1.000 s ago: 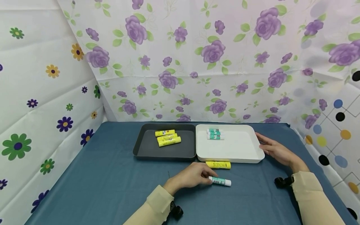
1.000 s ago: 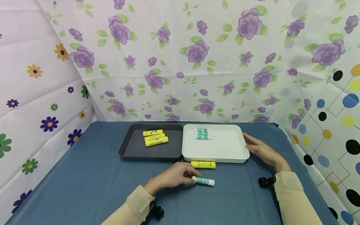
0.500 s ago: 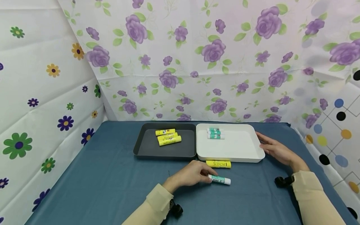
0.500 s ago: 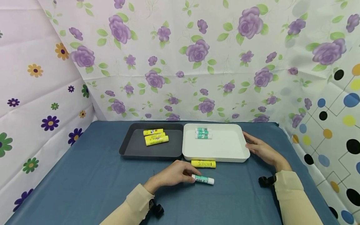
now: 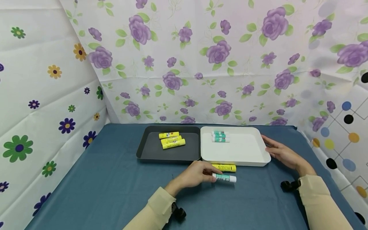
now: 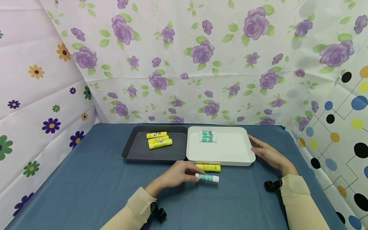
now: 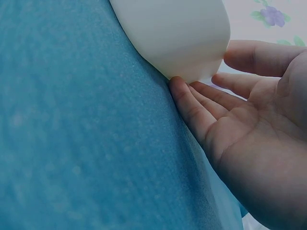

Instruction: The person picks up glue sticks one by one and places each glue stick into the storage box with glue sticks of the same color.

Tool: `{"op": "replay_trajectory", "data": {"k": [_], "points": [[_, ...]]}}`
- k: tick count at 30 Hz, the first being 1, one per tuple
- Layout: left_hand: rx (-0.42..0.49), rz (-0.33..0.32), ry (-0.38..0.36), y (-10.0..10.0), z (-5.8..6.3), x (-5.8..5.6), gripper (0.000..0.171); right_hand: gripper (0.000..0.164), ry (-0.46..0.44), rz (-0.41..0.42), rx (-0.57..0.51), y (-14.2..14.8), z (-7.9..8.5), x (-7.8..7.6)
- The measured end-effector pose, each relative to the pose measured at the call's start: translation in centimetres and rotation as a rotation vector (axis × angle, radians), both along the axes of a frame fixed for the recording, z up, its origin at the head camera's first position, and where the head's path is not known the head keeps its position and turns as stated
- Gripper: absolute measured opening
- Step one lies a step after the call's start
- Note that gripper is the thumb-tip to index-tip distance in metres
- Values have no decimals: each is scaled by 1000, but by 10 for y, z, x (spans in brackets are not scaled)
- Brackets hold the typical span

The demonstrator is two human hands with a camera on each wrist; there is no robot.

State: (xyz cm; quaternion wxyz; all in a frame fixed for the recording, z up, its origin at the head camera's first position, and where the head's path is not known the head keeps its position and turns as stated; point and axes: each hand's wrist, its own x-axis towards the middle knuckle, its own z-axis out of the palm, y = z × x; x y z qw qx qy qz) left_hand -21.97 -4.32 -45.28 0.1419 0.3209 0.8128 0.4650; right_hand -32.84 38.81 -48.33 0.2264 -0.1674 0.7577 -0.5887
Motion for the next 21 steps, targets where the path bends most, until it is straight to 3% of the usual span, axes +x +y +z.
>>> {"op": "replay_trajectory", "data": {"k": [11,21], "points": [[40,78,30,-8,13,-6,30,76,5,5,-3,1,0,0],[36,137,82,-16,35,-17,31,77,4,3,4,1,-1,-1]]}}
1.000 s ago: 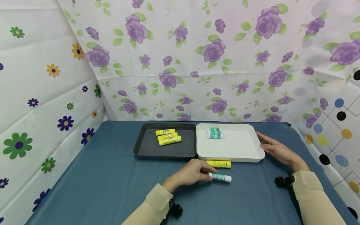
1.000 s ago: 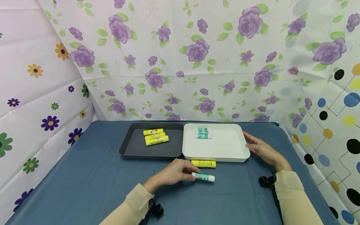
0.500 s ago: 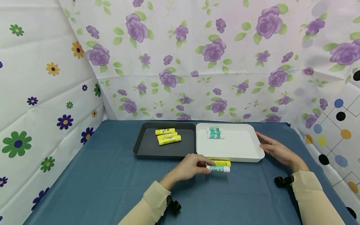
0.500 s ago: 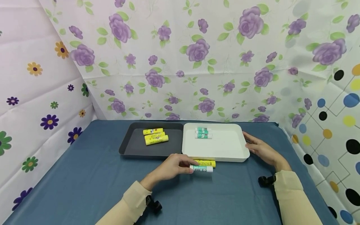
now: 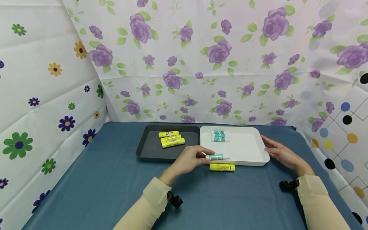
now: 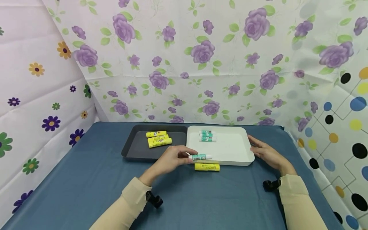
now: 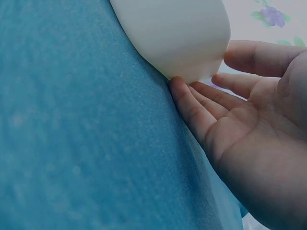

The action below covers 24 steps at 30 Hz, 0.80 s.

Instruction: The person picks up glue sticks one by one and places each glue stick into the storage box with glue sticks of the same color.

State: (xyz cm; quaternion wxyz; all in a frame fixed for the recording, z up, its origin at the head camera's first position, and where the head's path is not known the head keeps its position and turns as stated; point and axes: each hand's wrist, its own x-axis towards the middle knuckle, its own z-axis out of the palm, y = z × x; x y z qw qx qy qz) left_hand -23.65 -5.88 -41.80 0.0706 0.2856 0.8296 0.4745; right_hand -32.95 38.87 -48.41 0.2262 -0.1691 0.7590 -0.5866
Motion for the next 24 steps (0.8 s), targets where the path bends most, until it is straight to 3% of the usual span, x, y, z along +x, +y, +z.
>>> {"op": "replay_trajectory", "data": {"k": [4,15,24], "points": [[-19,28,12,-4,8,-6,31,77,4,-4,6,0,0,0],[-37,27,78,-2,26,-25,30,77,6,4,0,0,-2,0],[-72,66,54,9,40,-41,29,78,7,5,-7,1,-2,0]]}}
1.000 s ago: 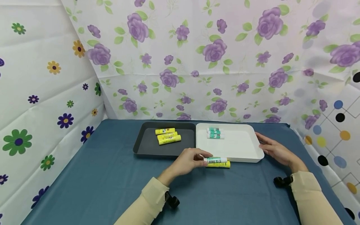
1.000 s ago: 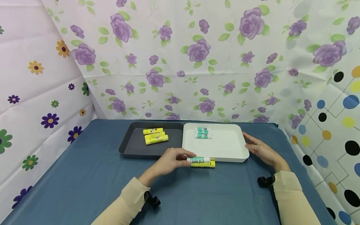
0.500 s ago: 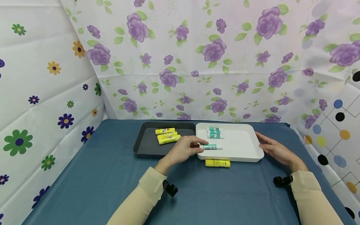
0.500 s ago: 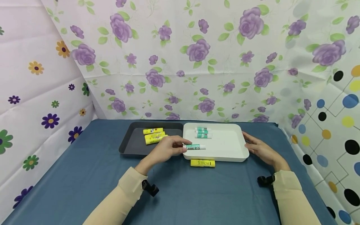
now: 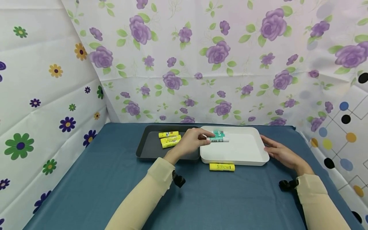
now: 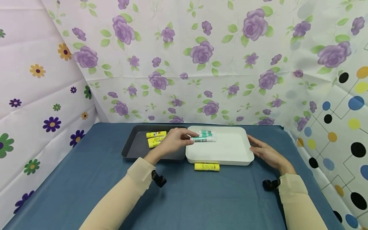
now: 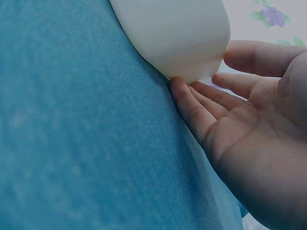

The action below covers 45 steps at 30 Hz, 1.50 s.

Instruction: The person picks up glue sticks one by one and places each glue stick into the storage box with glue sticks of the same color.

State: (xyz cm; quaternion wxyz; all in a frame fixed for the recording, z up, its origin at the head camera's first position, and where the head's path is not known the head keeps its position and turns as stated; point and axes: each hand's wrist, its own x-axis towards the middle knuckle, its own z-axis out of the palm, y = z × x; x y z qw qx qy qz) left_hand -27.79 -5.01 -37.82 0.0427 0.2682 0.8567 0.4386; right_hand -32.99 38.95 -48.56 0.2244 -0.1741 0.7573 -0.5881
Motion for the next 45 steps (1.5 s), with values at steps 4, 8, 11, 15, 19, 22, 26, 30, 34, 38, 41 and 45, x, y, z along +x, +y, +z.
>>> {"op": "replay_trajectory", "data": {"k": [4,8,11,15,19,22,26,30,34,38,41,45], "points": [[-22,3,-1,5,3,-4,29,78,3,-2,3,0,0,0],[-39,-5,1,7,4,-11,29,78,5,0,4,0,-1,0],[-51,-3,-3,8,6,-19,29,77,0,-1,4,0,-1,0],[-85,-7,-5,10,10,-30,28,77,-2,-3,1,0,-1,0],[-102,-42,-23,14,14,-35,29,77,1,-2,-1,-2,-1,1],[-90,-73,-51,17,16,-38,30,77,5,2,-5,-2,0,1],[-87,-82,-77,21,16,-44,30,76,9,3,-6,-2,0,2],[-112,-55,-84,25,14,-50,31,76,7,2,-2,-1,0,2],[-147,-40,-84,29,9,-59,30,76,2,-1,5,-2,0,3],[-184,-28,-89,32,4,-68,30,77,0,5,5,-1,0,2],[-217,-25,-87,35,3,-74,31,76,0,3,6,-1,0,1],[-254,-28,-78,39,1,-81,29,76,-5,-12,10,0,0,-1]]}}
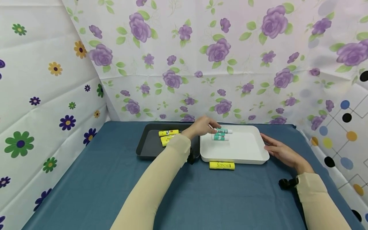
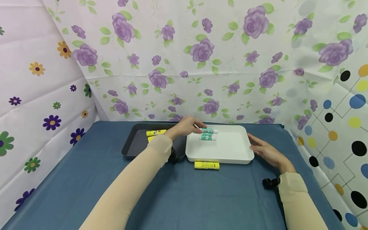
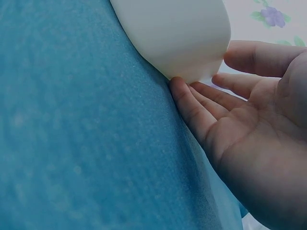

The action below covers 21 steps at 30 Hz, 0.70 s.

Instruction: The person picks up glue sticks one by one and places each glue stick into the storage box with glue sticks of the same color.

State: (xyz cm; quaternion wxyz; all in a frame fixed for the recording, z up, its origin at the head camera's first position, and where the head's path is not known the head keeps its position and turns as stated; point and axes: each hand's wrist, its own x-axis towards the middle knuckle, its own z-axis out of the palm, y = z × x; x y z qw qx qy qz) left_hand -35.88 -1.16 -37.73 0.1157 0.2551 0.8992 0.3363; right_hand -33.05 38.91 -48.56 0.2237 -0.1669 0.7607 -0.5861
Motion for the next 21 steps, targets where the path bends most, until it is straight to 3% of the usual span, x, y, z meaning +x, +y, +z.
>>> {"op": "replay_trajectory", "data": {"k": [11,21], "points": [[-120,14,13,15,0,-5,25,77,2,2,3,-2,2,1],[-97,34,-21,21,-14,-4,24,77,10,8,4,-2,4,3]]}}
